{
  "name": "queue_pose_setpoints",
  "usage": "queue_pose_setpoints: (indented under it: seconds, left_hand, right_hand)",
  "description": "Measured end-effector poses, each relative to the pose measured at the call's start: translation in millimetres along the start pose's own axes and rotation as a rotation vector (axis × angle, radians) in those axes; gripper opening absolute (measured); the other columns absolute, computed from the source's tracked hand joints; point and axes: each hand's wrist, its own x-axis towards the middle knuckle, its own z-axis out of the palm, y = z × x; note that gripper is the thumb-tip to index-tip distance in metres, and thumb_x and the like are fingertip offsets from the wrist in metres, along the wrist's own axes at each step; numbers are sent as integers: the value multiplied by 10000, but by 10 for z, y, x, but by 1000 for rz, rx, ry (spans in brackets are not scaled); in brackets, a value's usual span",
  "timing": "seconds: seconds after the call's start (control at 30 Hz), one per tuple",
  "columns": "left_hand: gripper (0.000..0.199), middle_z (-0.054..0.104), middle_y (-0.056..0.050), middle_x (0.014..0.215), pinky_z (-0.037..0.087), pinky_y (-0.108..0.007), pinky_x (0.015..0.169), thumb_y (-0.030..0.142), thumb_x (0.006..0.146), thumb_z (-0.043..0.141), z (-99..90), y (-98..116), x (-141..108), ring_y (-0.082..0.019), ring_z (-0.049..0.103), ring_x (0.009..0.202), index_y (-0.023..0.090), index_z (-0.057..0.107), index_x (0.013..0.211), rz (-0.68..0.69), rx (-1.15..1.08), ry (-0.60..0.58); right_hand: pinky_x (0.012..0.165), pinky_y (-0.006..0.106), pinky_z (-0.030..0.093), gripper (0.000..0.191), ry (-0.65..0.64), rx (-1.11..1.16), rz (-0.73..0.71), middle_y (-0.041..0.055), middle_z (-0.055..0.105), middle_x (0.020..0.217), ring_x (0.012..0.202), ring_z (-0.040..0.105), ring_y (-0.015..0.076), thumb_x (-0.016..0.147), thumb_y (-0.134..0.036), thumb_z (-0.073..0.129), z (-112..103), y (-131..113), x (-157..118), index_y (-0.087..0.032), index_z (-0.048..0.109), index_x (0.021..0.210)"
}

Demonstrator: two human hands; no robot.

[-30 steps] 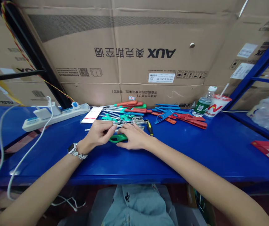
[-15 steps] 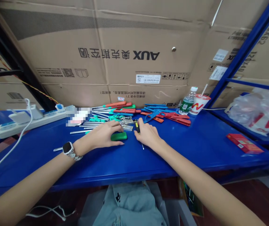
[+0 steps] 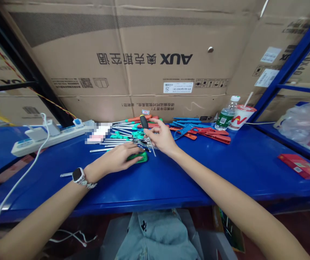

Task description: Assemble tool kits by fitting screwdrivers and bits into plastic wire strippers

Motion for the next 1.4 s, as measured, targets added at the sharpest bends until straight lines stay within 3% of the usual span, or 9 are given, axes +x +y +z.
queue_pose_setpoints:
  seconds: [0.13,0.2,0.33,0.4,0.57,0.77,1.03,1.4]
  left_hand:
    - [270,688,-89,914,514,-387,801,301,1016,483,-3,-94,5,-235,656,852,179,720,979,-3,59,20]
    - [222,695,-77,893,508,-393,795,222,945,499,-28,-168,-11,-231,649,834,185,717,920,-38,49,90]
    - [244,730,-59,882,519,-351,759,151,838,486,-115,-343,-69,-205,665,820,183,717,908,-214,-111,311]
    - [256,744,-58,877,517,-318,717,146,829,476,-146,-412,-94,-188,673,803,177,719,900,-298,-182,363]
    - [253,754,-47,850,516,-305,704,143,813,484,-144,-472,-115,-168,664,746,176,727,879,-368,-237,307]
    - [243,766,-57,882,511,-335,717,171,817,491,-126,-499,-126,-188,670,769,181,728,868,-407,-204,293]
    - [278,758,-65,897,504,-336,714,178,819,483,-88,-465,-99,-195,661,774,174,745,910,-410,-193,233]
    - [147,734,-66,930,528,-359,791,214,827,576,-73,-449,-94,-199,655,853,184,694,910,-321,-200,262]
  right_hand:
    - [382,263,418,469,-19,63,-64,-15,648,782,484,578,129,781,-444,793,133,-4,178,-254,515,1107]
    - [412,274,461,418,-19,75,-95,-16,647,791,500,602,132,810,-425,768,171,17,215,-258,491,1076]
    - [464,297,514,427,-14,48,-119,-21,647,789,540,658,162,896,-405,680,234,86,194,-279,390,1183]
    - [483,310,535,454,-52,20,-122,-12,657,806,584,690,183,924,-437,646,261,113,148,-285,342,1225]
    - [593,371,606,410,-70,-119,-148,1,655,835,614,693,185,970,-451,570,289,125,18,-287,305,1236]
    - [787,448,635,350,-83,-265,-116,71,690,998,799,740,231,1009,-415,509,292,175,5,-277,309,1261]
    - [823,467,627,341,-105,-293,-147,61,692,947,828,743,241,1013,-425,502,319,244,13,-273,326,1263]
    - [850,472,631,427,-22,-245,-121,110,671,1107,928,742,255,1021,-454,476,293,155,24,-290,257,1349]
